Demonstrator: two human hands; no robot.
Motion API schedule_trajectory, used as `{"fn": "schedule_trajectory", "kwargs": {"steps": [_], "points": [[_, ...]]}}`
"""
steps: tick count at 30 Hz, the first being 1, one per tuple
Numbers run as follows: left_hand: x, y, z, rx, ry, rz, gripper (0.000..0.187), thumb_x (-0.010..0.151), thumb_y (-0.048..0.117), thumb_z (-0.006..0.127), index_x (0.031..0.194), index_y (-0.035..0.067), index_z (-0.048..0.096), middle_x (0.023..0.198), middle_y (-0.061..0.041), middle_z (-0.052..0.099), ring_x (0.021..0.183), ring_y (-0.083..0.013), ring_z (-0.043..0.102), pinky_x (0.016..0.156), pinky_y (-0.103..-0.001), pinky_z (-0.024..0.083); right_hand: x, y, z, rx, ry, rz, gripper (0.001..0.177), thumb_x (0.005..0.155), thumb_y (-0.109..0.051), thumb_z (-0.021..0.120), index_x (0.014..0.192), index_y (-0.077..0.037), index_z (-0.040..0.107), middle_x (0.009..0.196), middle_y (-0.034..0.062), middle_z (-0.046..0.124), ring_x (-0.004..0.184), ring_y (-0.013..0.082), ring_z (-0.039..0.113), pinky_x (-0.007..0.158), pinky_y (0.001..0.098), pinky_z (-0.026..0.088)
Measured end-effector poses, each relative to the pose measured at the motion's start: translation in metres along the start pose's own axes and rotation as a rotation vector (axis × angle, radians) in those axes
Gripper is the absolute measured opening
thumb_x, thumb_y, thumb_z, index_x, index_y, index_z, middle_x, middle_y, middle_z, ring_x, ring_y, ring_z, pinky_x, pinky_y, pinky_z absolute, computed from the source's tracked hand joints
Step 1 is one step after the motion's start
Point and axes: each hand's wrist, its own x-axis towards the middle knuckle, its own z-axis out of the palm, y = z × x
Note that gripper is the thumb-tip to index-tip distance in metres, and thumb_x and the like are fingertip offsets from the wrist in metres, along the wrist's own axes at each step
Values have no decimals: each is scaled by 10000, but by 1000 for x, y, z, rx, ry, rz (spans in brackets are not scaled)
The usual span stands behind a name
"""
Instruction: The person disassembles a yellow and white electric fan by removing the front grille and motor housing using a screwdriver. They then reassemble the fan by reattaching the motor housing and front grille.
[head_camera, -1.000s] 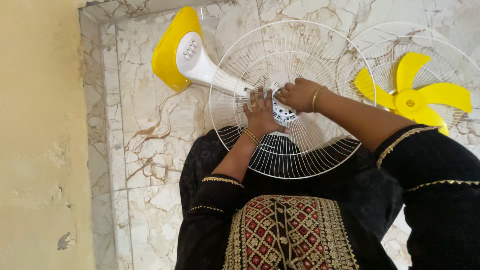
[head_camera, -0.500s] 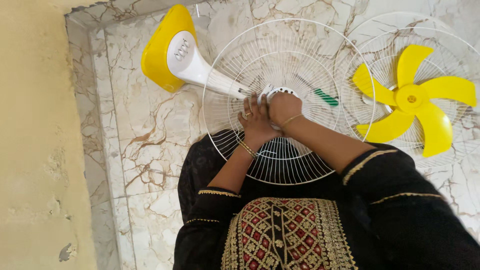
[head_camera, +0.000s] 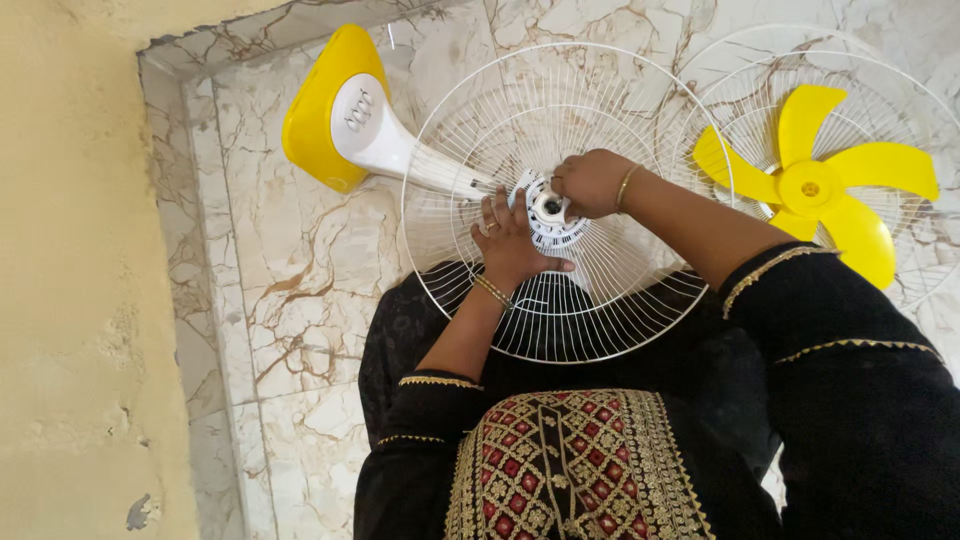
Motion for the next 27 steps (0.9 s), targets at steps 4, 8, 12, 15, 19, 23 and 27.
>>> {"fn": "schedule_trajectory", "kwargs": {"steps": [4,8,12,15,19,23,27], "points": [[-5,1,-4,-25,-38,-22,1642,405,903,795,1632,107,49,1681,-266,-16,1540,-513,-67,1117,-778,128,-5,7,22,65,67,13,418,804,-444,786,1012,-99,674,1048,42,691,1052,259,667,829,408,570],[-5,1,-1,-69,-6,-34,1631,407,870,834,1628,100,75,1679,-262,9,1545,-511,-65,1133,-782,109,-15,-8,43,172,255,146,439,796,-458,772,1001,-81,678,982,85,709,917,296,701,728,432,574],[-9,6,11,-99,82,-55,1590,464,836,856,1619,75,73,1661,-275,29,1519,-525,-29,1083,-803,109,-10,-71,66,308,436,574,494,883,-524,742,953,-37,689,909,155,713,797,326,709,652,453,570],[-9,8,13,-88,178,-35,1523,517,796,866,1627,86,100,1656,-266,86,1513,-525,33,1072,-801,129,4,-95,64,333,549,755,504,872,-539,745,903,-38,701,870,163,714,770,330,712,633,457,571],[-10,-2,7,-96,93,-55,1457,474,752,883,1603,134,200,1653,-221,138,1522,-472,84,1138,-725,132,-15,-63,49,358,248,616,541,863,-611,748,933,-76,706,959,144,727,867,333,716,742,460,566],[5,-13,-3,-225,179,48,1112,633,748,769,1573,233,474,1621,-78,426,1574,-311,331,1279,-644,211,-22,-14,44,433,332,239,476,752,-375,815,1116,-89,701,1095,115,694,1023,313,660,838,454,544],[18,-16,0,-126,267,261,1181,589,714,857,1552,189,416,1685,-110,235,1581,-376,132,1157,-695,130,-6,7,63,536,564,-138,465,820,-136,761,1283,-119,718,1142,110,709,1048,319,644,918,452,528]]}}
